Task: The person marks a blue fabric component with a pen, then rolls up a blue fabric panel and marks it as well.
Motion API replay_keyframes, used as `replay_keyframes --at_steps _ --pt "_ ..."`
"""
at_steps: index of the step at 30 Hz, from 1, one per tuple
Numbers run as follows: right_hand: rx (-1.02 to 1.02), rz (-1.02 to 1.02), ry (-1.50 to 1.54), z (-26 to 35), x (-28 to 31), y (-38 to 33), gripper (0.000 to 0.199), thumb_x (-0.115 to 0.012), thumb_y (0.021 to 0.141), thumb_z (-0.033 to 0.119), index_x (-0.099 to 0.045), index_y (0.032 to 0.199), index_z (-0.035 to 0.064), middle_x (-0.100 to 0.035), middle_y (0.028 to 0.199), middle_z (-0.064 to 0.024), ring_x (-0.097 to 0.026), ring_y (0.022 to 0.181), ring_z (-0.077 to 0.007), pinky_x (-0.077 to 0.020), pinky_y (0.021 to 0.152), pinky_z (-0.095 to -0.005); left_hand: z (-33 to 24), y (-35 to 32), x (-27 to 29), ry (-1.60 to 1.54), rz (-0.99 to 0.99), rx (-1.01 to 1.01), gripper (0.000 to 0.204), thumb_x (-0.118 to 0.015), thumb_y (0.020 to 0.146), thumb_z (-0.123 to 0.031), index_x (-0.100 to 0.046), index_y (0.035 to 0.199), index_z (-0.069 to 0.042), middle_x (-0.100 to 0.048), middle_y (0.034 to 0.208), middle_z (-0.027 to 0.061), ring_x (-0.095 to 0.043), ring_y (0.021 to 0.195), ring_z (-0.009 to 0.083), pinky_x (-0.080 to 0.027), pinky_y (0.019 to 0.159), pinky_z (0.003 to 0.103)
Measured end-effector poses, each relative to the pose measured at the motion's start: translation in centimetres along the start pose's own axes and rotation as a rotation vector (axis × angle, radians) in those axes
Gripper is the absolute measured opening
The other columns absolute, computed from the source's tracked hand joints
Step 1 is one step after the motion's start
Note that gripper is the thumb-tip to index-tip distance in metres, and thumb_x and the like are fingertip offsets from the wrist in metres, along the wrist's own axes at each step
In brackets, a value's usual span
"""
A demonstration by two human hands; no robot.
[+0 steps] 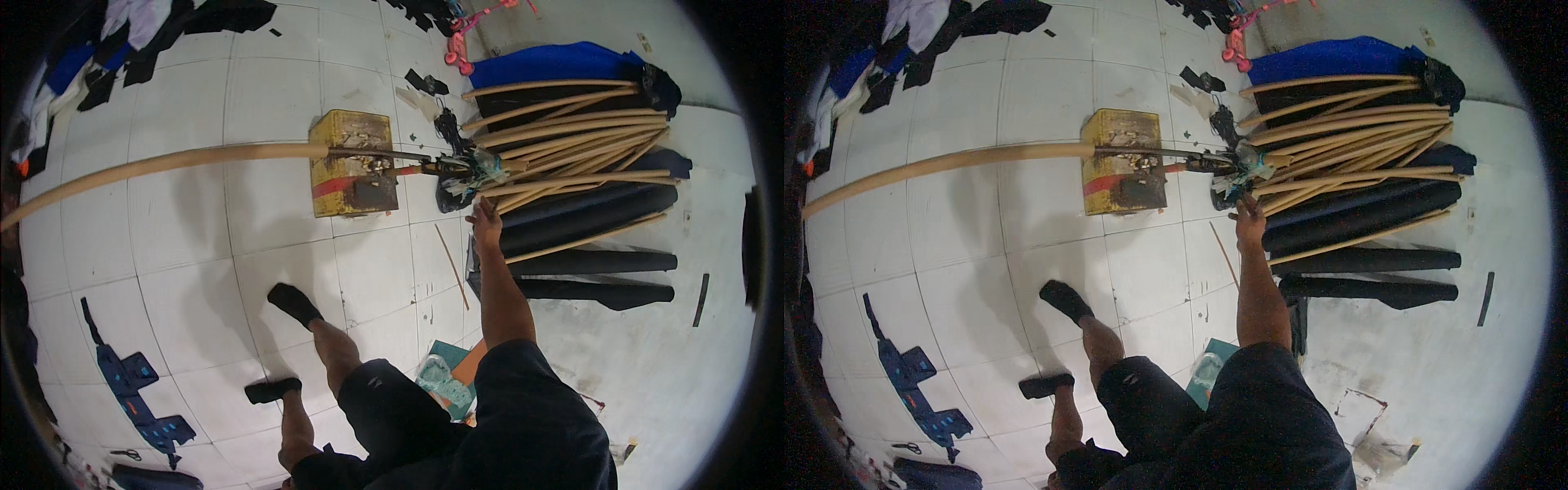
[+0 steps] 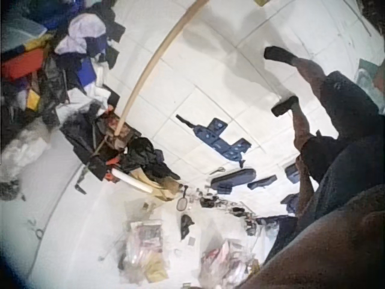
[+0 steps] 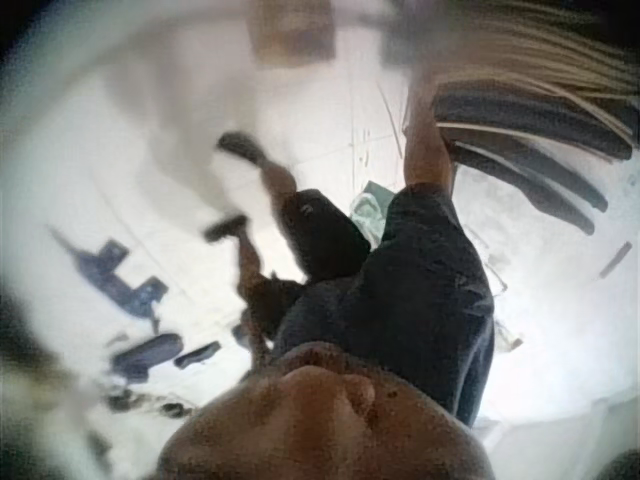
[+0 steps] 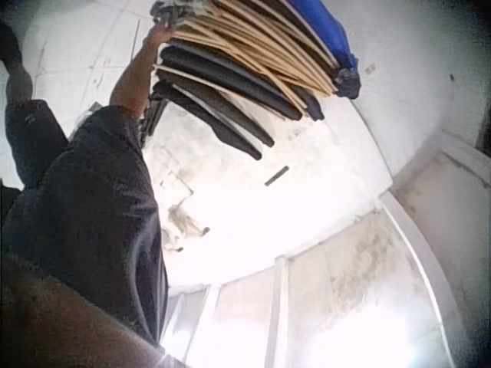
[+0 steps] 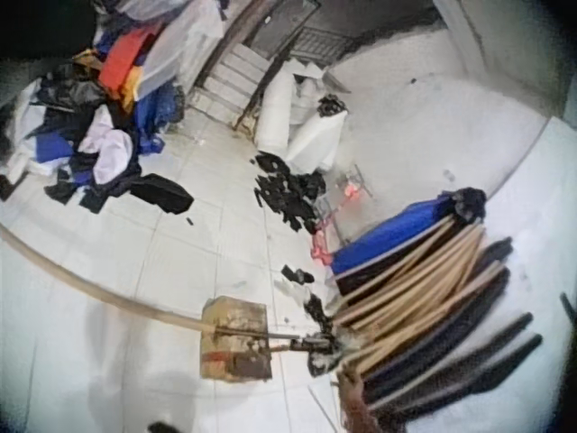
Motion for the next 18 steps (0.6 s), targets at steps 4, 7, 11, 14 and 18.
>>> replay_keyframes --at_steps 4,7,11,14,18 --pt "-0.022 0.064 0.003 0.7 -1.9 2.1 0.044 -0.066 0.095 0.012 -0.055 0.133 -0.0065 -0.060 0.124 -0.0157 -0.065 0.100 -0.0205 -0.0609 0.075 -0.0332 -4.9 -3.7 3.4 -0.257 -0.432 -0.301 0.030 -0.050 0.097 -0.023 -0.069 0.114 -0.007 -0.070 0.089 0.0079 -0.066 0.080 0.0229 -0.055 0.071 0.037" --pt "-0.023 0.083 -0.064 -0.6 -1.2 3.1 0.038 -0.068 0.094 0.012 -0.058 0.126 -0.0067 -0.064 0.112 -0.0140 -0.066 0.089 -0.0194 -0.0607 0.076 -0.0330 -5.6 -2.0 4.3 -0.470 -0.383 -0.377 0.031 -0.047 0.099 -0.025 -0.070 0.113 -0.008 -0.067 0.079 0.0054 -0.062 0.068 0.0194 -0.052 0.061 0.033" --pt "0.037 0.105 -0.011 -0.4 -2.4 3.4 0.024 -0.069 0.094 0.012 -0.061 0.110 -0.0041 -0.066 0.097 -0.0090 -0.065 0.081 -0.0163 -0.0577 0.074 -0.0308 -8.1 -1.0 4.4 -0.781 -0.171 -0.117 0.031 -0.047 0.100 -0.025 -0.069 0.113 -0.008 -0.064 0.075 0.0039 -0.057 0.059 0.0149 -0.048 0.053 0.030" --pt "0.089 0.076 -0.009 -0.9 -2.3 3.2 0.015 -0.067 0.097 0.013 -0.062 0.099 -0.0006 -0.065 0.091 -0.0052 -0.062 0.077 -0.0136 -0.0529 0.070 -0.0286 -7.5 0.0 4.0 -0.841 -0.172 -0.130 0.030 -0.047 0.100 -0.025 -0.069 0.112 -0.008 -0.063 0.072 0.0031 -0.053 0.056 0.0126 -0.045 0.050 0.028" --pt "0.129 0.113 -0.081 -0.7 -2.6 3.4 0.012 -0.064 0.098 0.013 -0.062 0.099 0.0008 -0.062 0.086 -0.0025 -0.057 0.072 -0.0110 -0.0471 0.067 -0.0248 -6.8 -0.1 3.1 -0.938 -0.166 -0.015 0.030 -0.047 0.101 -0.026 -0.067 0.116 -0.008 -0.063 0.075 0.0025 -0.050 0.056 0.0095 -0.044 0.050 0.028"
Point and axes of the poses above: each hand's wrist, its own y-axis towards the middle knuckle, its own x-axis out of the back of the hand, z = x × y, the point moved 5 cm from there along y, towards the middle knuckle
